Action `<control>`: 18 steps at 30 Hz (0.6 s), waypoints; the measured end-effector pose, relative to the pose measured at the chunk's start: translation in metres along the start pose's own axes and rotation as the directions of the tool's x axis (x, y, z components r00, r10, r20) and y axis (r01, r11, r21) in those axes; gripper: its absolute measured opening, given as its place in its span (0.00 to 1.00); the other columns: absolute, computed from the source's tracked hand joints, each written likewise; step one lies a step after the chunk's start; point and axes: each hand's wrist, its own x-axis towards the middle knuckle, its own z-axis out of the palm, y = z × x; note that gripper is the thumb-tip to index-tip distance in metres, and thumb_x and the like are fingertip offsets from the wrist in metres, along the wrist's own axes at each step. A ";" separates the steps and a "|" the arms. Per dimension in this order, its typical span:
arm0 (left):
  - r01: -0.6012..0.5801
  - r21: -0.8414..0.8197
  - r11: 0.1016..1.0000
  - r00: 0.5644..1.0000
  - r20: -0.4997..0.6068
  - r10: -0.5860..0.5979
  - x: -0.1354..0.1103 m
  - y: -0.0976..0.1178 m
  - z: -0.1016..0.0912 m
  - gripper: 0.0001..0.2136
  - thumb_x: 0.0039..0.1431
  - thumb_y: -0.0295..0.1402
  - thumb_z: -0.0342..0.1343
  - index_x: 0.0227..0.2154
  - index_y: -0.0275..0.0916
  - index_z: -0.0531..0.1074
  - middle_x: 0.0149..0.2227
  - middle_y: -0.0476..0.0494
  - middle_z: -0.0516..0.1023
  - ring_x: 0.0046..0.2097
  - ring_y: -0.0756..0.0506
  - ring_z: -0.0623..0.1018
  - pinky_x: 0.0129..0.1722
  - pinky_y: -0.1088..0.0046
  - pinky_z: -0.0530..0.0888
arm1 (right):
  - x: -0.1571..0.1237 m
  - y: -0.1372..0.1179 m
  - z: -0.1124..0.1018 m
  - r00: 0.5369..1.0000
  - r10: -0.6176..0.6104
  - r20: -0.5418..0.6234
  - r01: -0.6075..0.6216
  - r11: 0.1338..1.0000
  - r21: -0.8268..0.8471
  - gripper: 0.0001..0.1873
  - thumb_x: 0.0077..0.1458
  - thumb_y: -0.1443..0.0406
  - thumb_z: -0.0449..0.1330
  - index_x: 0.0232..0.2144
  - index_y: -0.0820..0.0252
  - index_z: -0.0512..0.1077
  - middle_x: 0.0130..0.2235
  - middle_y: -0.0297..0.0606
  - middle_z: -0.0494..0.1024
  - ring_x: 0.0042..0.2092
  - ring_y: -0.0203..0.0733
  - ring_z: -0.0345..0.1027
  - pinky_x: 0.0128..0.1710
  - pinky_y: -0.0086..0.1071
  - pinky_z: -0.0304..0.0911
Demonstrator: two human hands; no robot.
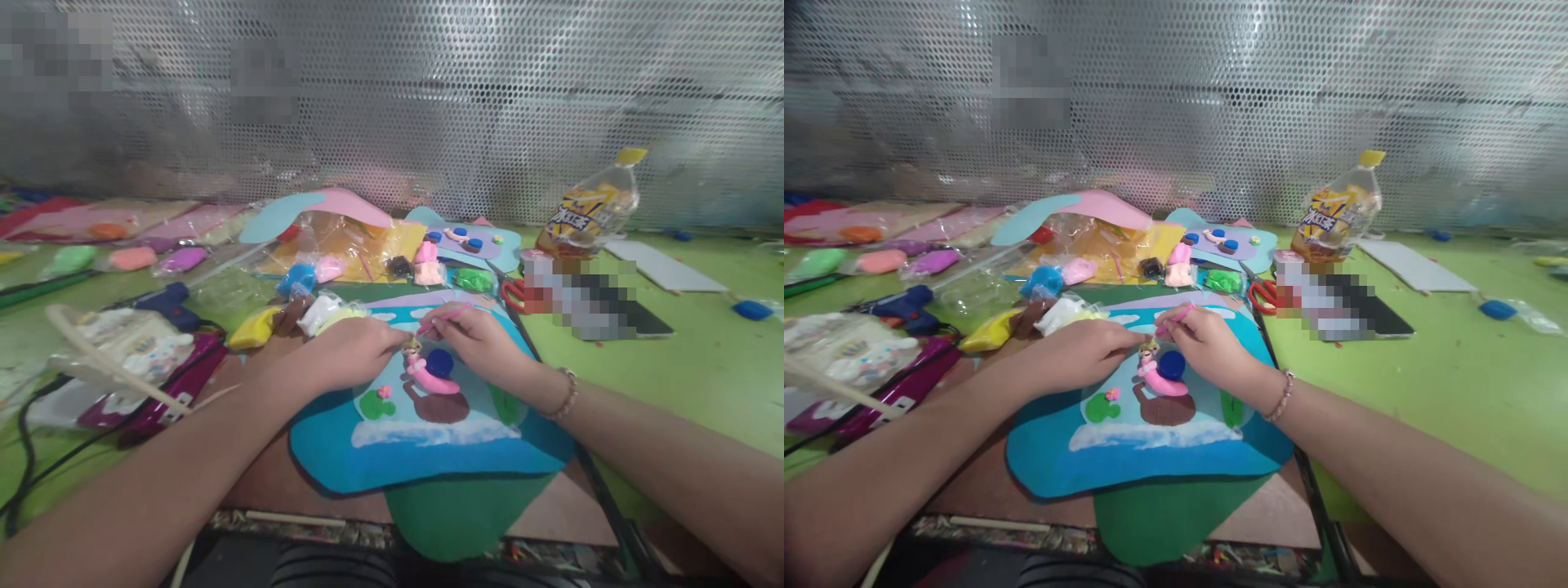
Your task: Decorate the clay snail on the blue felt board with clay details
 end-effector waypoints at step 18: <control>0.000 -0.045 0.999 1.000 0.002 0.000 0.000 0.000 0.000 0.16 0.60 0.28 0.44 0.47 0.44 0.70 0.40 0.45 0.77 0.39 0.45 0.76 0.35 0.72 0.68 | -0.002 -0.007 -0.004 0.990 -0.125 0.060 0.131 0.986 -0.101 0.10 0.57 0.70 0.49 0.28 0.60 0.68 0.32 0.38 0.70 0.36 0.38 0.66 0.37 0.33 0.63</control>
